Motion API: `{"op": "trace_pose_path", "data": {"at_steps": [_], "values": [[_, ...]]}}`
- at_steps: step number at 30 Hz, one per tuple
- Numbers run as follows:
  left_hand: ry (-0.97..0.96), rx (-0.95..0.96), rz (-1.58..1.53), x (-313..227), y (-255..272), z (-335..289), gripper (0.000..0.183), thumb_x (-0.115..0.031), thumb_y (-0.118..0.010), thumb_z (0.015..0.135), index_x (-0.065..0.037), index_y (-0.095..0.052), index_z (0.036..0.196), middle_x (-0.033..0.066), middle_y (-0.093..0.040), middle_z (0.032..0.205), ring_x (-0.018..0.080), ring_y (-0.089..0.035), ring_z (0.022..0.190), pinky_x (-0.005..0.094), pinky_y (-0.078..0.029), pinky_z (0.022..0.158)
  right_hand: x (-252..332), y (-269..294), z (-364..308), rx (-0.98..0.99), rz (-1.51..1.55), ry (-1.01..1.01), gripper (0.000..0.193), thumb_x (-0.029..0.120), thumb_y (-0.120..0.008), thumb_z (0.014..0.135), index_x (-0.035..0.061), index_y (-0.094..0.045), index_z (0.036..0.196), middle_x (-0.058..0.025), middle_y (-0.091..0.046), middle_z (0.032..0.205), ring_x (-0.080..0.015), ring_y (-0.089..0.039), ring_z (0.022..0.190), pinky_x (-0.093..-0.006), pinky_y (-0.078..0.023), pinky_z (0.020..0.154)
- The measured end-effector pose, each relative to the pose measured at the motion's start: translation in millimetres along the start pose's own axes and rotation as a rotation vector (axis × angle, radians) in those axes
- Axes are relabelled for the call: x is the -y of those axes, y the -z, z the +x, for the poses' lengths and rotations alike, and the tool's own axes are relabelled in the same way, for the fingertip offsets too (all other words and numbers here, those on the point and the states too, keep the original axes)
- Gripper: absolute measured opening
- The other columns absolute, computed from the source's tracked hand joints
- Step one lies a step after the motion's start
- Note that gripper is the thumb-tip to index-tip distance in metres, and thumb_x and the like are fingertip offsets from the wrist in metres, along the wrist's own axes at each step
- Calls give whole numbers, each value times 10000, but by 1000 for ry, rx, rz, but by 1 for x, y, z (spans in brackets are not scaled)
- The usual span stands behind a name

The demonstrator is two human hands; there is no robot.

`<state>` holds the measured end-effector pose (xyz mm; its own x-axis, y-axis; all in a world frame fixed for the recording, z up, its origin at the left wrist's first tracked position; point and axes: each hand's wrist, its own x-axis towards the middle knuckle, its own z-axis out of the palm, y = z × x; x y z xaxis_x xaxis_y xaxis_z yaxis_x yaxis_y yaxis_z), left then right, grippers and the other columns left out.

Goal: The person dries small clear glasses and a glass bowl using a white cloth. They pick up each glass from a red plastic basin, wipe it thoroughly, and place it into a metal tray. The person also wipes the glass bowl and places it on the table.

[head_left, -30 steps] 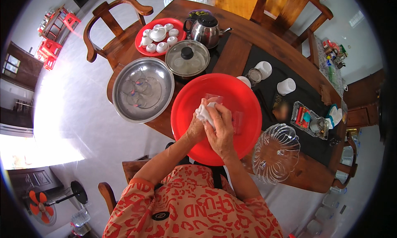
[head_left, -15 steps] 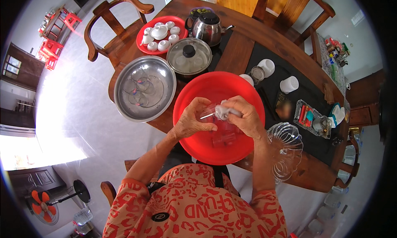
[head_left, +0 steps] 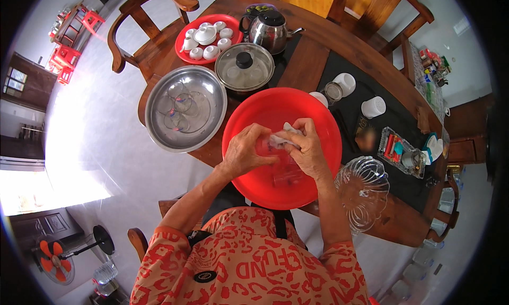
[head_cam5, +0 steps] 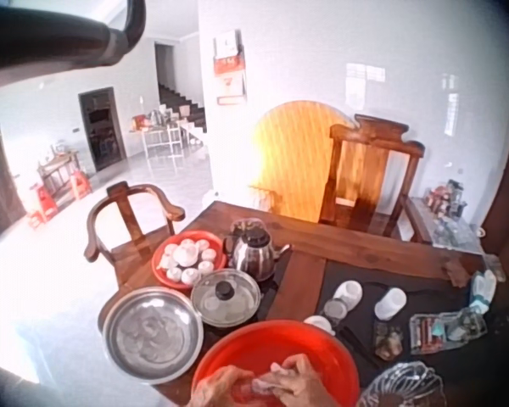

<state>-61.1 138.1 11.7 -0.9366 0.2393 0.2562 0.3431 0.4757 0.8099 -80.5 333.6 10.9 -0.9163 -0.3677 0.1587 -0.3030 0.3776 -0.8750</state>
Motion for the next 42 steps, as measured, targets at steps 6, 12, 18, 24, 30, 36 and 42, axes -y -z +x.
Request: {"op": "trace_pose_path", "data": {"at_steps": [6,12,18,24,30,36,42], "values": [[-114,-75,137,7,5,-5,510,-171,-826,569,-29,-559,980,88,-595,899,276,-594,848,371,-500,708,0,16,0,365,423,-313,293,-57,-574,801,-4,-654,1078,-30,-439,1019,-141,-568,849,-258,-491,723],[-125,-23,137,12,7,-8,540,-190,-852,598,-8,-558,1012,106,-601,921,246,-623,820,339,-525,704,-10,1,-4,28,854,-268,253,-45,-562,846,-56,-616,1093,-42,-584,1015,-112,-592,853,-227,-484,702],[123,57,-85,1,6,-15,540,-215,-840,626,-25,-537,1031,79,-592,913,209,-596,840,327,-500,745,-18,-18,14,-248,996,-386,234,5,-577,878,-14,-619,1107,-50,-657,919,-93,-594,784,-211,-483,683],[377,-1,-739,17,3,-21,551,-180,-822,713,-59,-507,1149,-8,-569,940,82,-540,767,225,-457,625,-55,-51,27,-215,610,-340,337,64,-597,855,34,-560,1189,-107,-628,992,-187,-598,840,-297,-487,688],[562,27,-913,2,19,-12,498,-123,-772,759,-55,-500,1170,-10,-573,872,45,-484,644,199,-373,503,-57,-92,11,19,-560,37,324,89,-577,808,78,-562,1132,-185,-501,1019,-368,-549,848,-465,-488,760],[567,-46,-911,16,8,-13,521,-52,-737,762,-53,-474,1212,9,-563,971,68,-534,756,202,-391,535,-36,-48,-14,277,-265,-84,378,1,-610,756,54,-571,1128,-140,-543,999,-334,-586,885,-395,-522,750],[310,18,-607,34,-19,-15,536,-36,-733,725,-30,-458,1186,37,-582,1053,115,-570,929,283,-494,780,49,-9,-19,-38,42,115,439,-68,-653,725,72,-576,1134,-128,-578,1067,-296,-591,965,-360,-519,781]]}}
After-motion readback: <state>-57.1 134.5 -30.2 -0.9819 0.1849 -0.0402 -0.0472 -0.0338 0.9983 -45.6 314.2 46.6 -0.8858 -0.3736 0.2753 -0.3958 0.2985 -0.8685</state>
